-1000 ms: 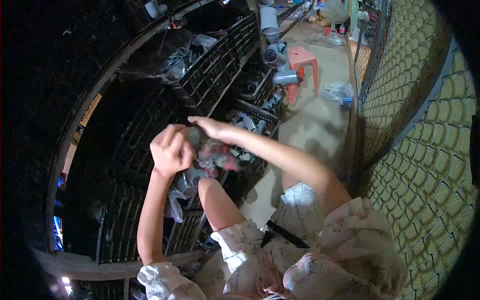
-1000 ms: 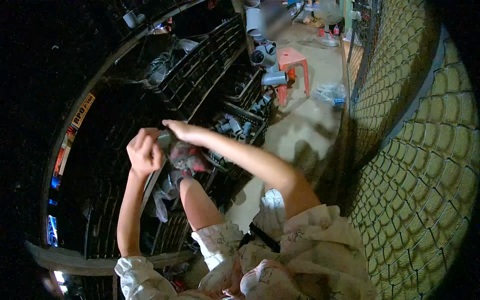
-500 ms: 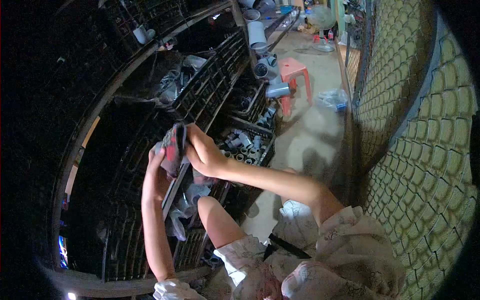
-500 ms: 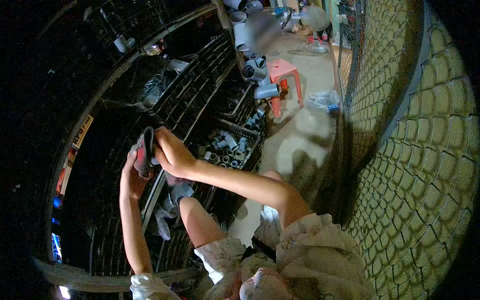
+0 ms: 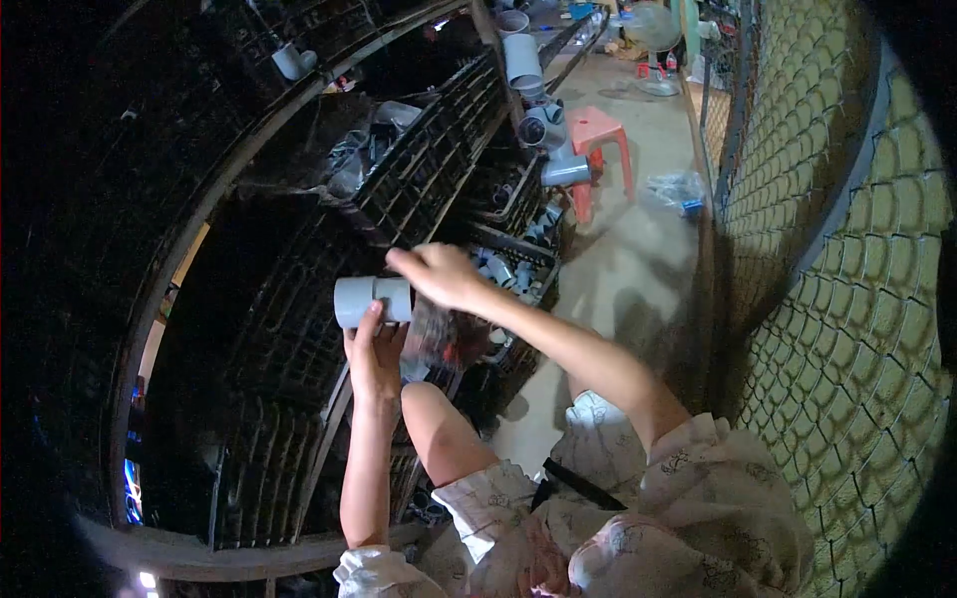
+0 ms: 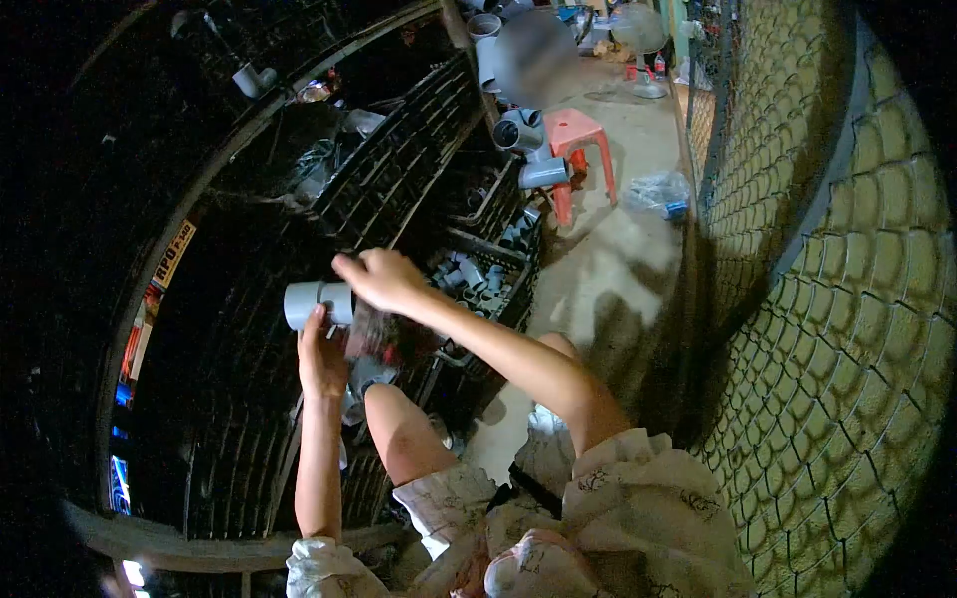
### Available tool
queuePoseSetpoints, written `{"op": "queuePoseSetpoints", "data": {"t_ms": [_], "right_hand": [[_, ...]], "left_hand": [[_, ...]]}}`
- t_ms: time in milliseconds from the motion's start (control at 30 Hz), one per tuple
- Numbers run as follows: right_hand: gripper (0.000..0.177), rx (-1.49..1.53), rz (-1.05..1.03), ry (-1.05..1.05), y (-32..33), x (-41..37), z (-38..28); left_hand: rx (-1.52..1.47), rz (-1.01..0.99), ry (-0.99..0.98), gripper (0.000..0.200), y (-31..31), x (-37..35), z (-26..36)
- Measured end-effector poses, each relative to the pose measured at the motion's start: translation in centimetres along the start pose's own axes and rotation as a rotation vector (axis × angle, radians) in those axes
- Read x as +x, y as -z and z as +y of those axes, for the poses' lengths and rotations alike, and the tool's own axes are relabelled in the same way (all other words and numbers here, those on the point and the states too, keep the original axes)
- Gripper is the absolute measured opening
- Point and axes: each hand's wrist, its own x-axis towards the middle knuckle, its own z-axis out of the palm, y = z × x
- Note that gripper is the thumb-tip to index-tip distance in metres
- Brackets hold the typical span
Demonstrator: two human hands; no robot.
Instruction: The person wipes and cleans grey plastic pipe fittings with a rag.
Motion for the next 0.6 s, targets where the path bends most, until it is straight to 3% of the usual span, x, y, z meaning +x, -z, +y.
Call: {"op": "queuePoseSetpoints", "data": {"t_ms": [67, 133, 167, 267, 300, 400, 433, 467, 533, 600], "right_hand": [[0.047, 0.122, -0.084, -0.111, 2.7, 0.0, -0.6], [0.047, 0.581, -0.034, 0.038, 2.7, 0.2, -0.8], [0.041, 0.669, -0.068, 0.015, 2.9, -0.2, -1.2], [0.049, 1.049, -0.357, -0.110, 2.8, -0.7, -1.8], [0.049, 1.174, -0.557, -0.101, 3.2, -1.2, -2.5], [0.047, 1.122, -0.579, -0.002, 3.1, -2.7, -3.3], [0.047, 1.008, -0.499, 0.010, 3.1, -3.5, -3.6], [0.045, 0.898, -0.555, 0.063, 2.9, -3.3, -3.3], [0.038, 0.194, -0.244, 0.448, 1.5, -3.5, -2.7], [0.033, 0.275, -0.185, 0.437, 0.8, -2.7, -2.1]], "left_hand": [[-0.028, -0.004, -0.047, 0.043, 0.5, 0.5, 0.4], [-0.064, -0.013, -0.040, 0.042, 0.7, 0.9, 1.0], [-0.030, -0.030, -0.042, 0.043, 0.9, 1.2, 1.2], [-0.127, -0.042, 0.021, 0.047, 0.6, 1.6, 1.5], [-0.139, -0.031, 0.000, 0.047, 0.0, 1.3, 1.6], [-0.242, -0.076, 0.023, 0.044, -0.1, 0.7, 1.8], [-0.293, -0.078, 0.027, 0.047, -0.8, 0.2, 2.5], [-0.343, -0.079, 0.029, 0.050, -1.2, -0.3, 2.9], [-0.346, -0.107, 0.043, 0.053, -0.7, 0.3, 2.6], [-0.339, -0.147, 0.019, 0.052, -0.9, 0.5, 2.2]]}}
